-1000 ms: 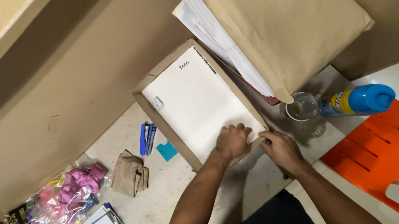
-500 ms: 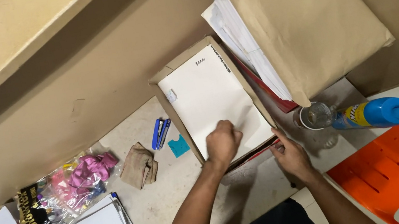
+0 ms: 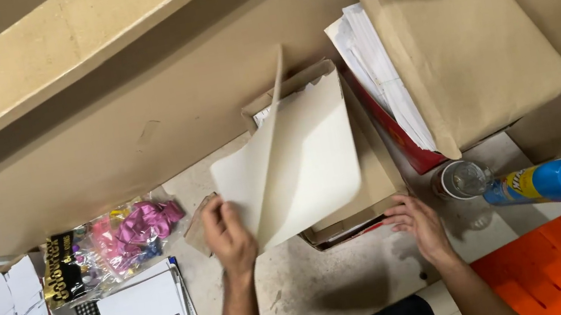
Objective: The person organizes a stack of papers on a cluttered table, using a cloth to wipe the surface of the sheets. They sort through various documents, including a dark-colored booklet, and place them into a cardboard box. The person also handles a white folder, wiping it with the cloth before stacking it with other papers.
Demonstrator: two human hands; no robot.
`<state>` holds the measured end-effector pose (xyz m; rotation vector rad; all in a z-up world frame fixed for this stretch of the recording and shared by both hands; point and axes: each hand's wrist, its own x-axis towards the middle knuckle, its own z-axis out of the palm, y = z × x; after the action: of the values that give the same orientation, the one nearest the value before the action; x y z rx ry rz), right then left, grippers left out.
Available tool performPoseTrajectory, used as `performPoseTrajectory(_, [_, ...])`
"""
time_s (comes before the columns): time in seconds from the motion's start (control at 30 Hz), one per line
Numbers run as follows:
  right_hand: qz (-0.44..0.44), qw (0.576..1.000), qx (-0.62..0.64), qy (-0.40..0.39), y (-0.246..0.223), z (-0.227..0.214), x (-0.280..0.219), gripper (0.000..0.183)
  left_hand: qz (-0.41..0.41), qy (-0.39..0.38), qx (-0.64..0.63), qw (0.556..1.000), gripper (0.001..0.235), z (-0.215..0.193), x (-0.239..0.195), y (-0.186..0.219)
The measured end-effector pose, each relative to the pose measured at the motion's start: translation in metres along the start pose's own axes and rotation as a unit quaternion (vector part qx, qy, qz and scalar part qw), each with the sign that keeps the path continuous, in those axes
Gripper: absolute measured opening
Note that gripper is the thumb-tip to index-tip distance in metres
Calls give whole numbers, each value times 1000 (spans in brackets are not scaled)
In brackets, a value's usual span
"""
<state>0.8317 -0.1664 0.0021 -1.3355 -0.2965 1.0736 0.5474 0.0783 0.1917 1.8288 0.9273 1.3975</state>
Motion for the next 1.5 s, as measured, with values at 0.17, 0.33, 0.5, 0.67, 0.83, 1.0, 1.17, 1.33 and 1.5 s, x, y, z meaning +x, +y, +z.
performPoseTrajectory(0.17, [64,971,187,-134,-80,65,-14,86,35,31,31,998,13,-56,-38,-10])
performPoseTrajectory(0.33, [130,965,164,-160,-73,116,-8,78,190,-33,164,968,15,-78,-74,19])
performPoseTrajectory(0.5, [107,978,138,-109,-1,133,-9,72,98,-259,-22,960,13,-81,-104,62])
performPoseTrajectory(0.67, [43,972,215,-85,-9,151,-38,76,66,-287,-28,955,12,-102,-127,66])
performPoseTrajectory(0.83, [33,976,215,28,-38,166,-88,86,104,-265,-4,959,16,-132,-156,39])
performPoseTrajectory(1.0, [-21,976,218,-2,-16,173,-124,61,97,-121,17,988,23,-163,-191,-26])
performPoseTrajectory(1.17, [-63,982,178,3,37,166,-136,53,-90,80,-60,991,12,-231,-202,-87])
performPoseTrajectory(1.33, [-46,981,183,44,54,184,-147,48,-279,300,-192,892,16,-313,-154,-86])
performPoseTrajectory(1.5, [-54,990,131,-8,61,210,-148,47,-429,375,-299,765,23,-353,-178,-115])
